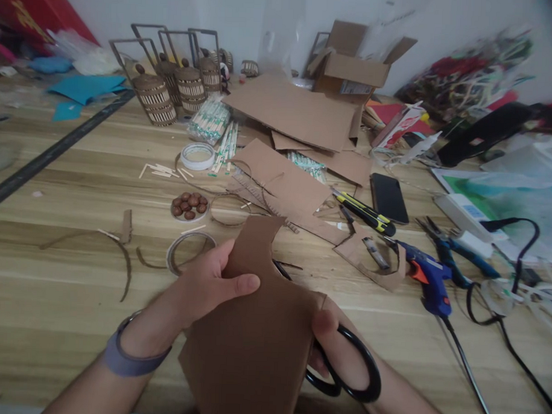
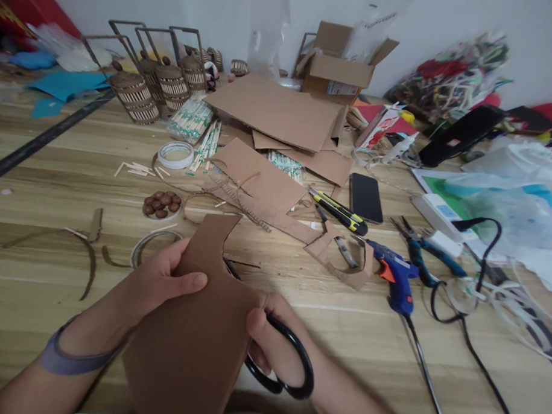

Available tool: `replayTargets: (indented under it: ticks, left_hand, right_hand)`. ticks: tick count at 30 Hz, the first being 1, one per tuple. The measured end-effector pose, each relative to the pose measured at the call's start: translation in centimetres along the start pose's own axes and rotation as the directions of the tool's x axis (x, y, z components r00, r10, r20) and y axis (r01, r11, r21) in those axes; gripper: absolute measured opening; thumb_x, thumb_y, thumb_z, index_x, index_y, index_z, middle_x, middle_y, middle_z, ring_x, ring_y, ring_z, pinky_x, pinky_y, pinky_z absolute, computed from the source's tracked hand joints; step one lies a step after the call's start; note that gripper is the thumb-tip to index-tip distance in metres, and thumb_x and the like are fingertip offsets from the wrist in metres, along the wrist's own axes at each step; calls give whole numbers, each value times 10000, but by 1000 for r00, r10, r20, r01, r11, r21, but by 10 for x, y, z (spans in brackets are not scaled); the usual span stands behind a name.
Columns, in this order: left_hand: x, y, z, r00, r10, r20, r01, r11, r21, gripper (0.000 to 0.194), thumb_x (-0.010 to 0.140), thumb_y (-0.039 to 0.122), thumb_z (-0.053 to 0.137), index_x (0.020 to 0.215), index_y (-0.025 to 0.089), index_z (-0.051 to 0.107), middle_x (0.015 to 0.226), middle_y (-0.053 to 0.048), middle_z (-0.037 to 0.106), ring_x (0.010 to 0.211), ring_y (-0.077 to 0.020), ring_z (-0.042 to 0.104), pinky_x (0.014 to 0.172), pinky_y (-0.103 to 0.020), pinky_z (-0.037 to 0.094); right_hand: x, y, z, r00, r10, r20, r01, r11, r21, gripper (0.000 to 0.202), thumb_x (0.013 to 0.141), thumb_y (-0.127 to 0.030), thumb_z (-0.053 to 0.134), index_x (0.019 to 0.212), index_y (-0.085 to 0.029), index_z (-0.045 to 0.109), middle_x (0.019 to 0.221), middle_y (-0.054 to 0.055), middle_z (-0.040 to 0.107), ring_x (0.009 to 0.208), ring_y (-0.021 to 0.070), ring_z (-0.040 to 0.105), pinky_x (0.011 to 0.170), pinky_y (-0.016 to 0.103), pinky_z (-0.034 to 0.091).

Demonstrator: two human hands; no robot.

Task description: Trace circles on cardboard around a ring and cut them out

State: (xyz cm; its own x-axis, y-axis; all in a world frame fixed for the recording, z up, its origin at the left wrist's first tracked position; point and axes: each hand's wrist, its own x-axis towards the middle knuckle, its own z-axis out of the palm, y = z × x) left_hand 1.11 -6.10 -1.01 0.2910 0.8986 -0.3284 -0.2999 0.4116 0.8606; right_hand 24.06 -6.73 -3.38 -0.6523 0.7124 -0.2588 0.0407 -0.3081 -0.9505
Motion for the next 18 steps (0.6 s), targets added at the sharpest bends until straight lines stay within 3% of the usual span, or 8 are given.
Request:
replayTargets:
  ticks: [6,12,18]
  left_hand:
    - [5,-1,-4,999,-5,39,8,997,-72,568,686,416,934,1166,227,697,1069,-61,816,950,-279,777,722,-290,597]
    - [1,15,-9,995,-12,94,12,1000,0,502,670,412,941,1096,237,741,1068,-55,820,964,-282,777,714,-282,595]
    - [0,14,-22,991,-71,115,75,997,-25,679,582,457,981,1168,215,740,922,-69,821,911,-303,788,710,-302,610]
  right_hand:
    - [3,3,0,998,-45,32,45,999,17,796,775,-979,429,537,-220,426,377,-72,342,299,40,266,296,185,166]
    - [2,-14,-2,995,-3,103,1,1000,27,795,741,-980,477,636,-193,505,395,-93,350,310,32,229,302,177,144]
    - [2,-17,-8,986,3,166,-21,994,108,870,745,-997,415,651,-153,602,343,-105,324,249,37,186,272,179,119]
